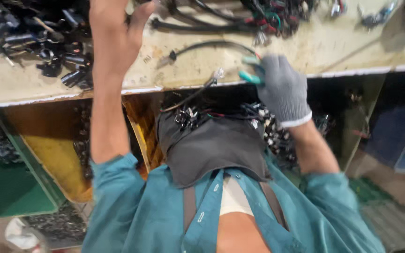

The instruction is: The person repeatedly picks up black wire harnesses from a workbench, uses a pair of pliers to cut the black outer sheath near the connector end, and then drops the cut pieces onto the bench. The person continues this process for multiple harnesses throughout the clip.

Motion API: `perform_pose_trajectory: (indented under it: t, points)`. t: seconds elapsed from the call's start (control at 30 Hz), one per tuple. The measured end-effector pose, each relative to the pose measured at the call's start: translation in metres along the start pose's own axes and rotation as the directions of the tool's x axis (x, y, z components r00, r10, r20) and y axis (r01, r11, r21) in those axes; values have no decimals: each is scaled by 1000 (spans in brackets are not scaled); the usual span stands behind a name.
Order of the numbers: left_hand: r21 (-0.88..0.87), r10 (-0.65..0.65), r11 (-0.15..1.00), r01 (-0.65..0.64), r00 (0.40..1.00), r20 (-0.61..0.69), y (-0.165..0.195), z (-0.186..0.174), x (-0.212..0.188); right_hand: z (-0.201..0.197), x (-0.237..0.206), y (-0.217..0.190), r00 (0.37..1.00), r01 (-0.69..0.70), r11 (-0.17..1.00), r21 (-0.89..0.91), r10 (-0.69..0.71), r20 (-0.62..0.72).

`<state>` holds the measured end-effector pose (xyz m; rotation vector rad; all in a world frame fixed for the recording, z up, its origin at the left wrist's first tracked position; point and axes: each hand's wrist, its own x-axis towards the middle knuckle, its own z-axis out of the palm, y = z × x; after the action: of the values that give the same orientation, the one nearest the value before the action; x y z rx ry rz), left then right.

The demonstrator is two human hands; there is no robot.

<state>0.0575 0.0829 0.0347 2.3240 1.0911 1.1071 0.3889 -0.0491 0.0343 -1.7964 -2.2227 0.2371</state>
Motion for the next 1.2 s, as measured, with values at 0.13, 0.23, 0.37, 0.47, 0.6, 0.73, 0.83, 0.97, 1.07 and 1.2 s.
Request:
perform_pose_trajectory:
  t: [0.13,0.23,0.37,0.47,0.6,0.73,0.83,0.97,1.07,1.2]
  points:
    - [-717,-318,605,347,931,181,78,18,-29,-15,18,13,987,-162,915,369,147,68]
    - [-591,-479,140,794,577,661,111,44,-55,-32,15,3,931,-357,624,695,297,212]
    - [-751,-212,557,355,935,284,126,68,-70,-40,4,-25,780,623,762,173,-620,-80]
    - [-545,-261,735,403,910,321,128,69,-72,-33,5,-36,928,356,784,508,-360,-94]
    - [-563,-445,513,648,762,471,128,70,-77,-19,7,-34,866,497,795,348,-479,-142]
    - [-497,-411,661,562,826,386,128,80,-85,-8,1,-32,910,409,817,406,-396,-121]
    - [-405,-337,818,408,911,239,130,84,-85,-8,-4,-35,985,169,765,621,-147,-87]
    - [-588,-395,636,500,865,309,134,76,-80,-13,-19,-44,973,87,364,927,170,-158]
    - [-661,-203,668,343,938,281,140,65,-76,-12,-37,-50,922,76,-470,879,369,118]
    - [-706,-196,610,359,932,305,150,63,-72,1,-31,-47,946,-7,-610,792,254,204]
